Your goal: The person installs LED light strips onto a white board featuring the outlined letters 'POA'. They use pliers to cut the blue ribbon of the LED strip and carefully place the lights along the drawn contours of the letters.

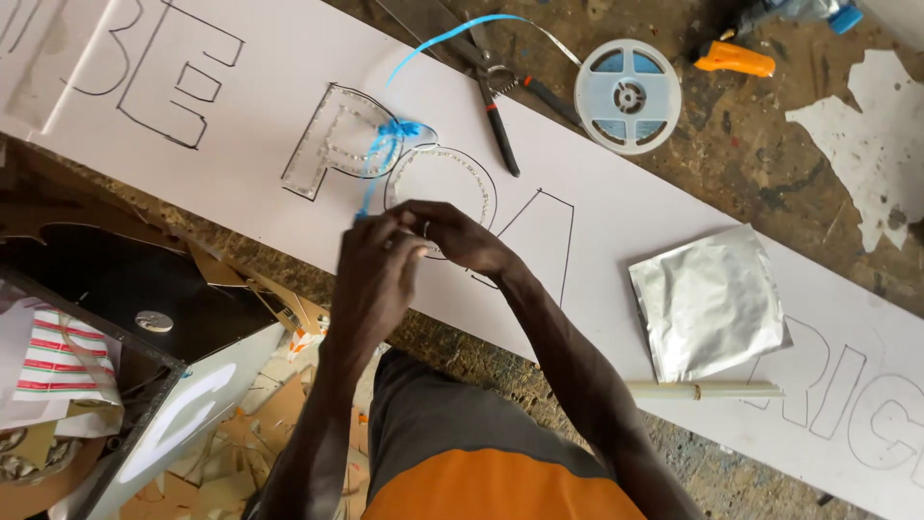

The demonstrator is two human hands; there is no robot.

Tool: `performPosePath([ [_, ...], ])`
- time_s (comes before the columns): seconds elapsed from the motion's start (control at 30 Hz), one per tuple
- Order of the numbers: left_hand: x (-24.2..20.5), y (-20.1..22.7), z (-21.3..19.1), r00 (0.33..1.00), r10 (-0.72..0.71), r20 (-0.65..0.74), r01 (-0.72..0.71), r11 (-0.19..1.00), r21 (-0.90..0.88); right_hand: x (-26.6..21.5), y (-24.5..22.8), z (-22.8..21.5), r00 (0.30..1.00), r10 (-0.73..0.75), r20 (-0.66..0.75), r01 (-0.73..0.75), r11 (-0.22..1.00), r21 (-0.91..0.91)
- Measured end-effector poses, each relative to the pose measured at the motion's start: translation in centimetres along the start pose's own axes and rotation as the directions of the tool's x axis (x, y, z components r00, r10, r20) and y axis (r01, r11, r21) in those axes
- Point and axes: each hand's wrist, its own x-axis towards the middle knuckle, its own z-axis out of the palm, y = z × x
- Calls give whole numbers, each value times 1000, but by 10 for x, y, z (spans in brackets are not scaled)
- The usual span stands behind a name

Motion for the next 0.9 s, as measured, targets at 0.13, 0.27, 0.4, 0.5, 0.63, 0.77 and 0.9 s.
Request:
performPosePath([
  [0.13,-10,16,2,935,330,-127,-345,930,-122,-27,22,-1,972,223,-76,-146,823,549],
  [0.27,-15,-28,35,779,295,-553,-460,868,-186,-53,22,-28,982,-118,144,-38,631,775],
  [0.4,27,-50,21,895,139,-423,-304,885,-353,-91,28,-48,978,-191,81,51,598,800],
  [0.5,40,-90,67,953,290,-87,-303,917,-261,-113,6,-54,977,-215,-5,143,636,758],
  [0.63,55,-115,92,930,350,-109,-366,901,-232,-174,8,-88,922,-308,-233,376,575,727],
  [0.77,48,-117,92,936,306,-171,-343,901,-265,-270,22,-144,830,-300,-470,556,514,653],
  [0.9,47,-103,74,938,318,-137,-346,869,-355,-340,-2,-184,694,-136,-707,613,627,481],
])
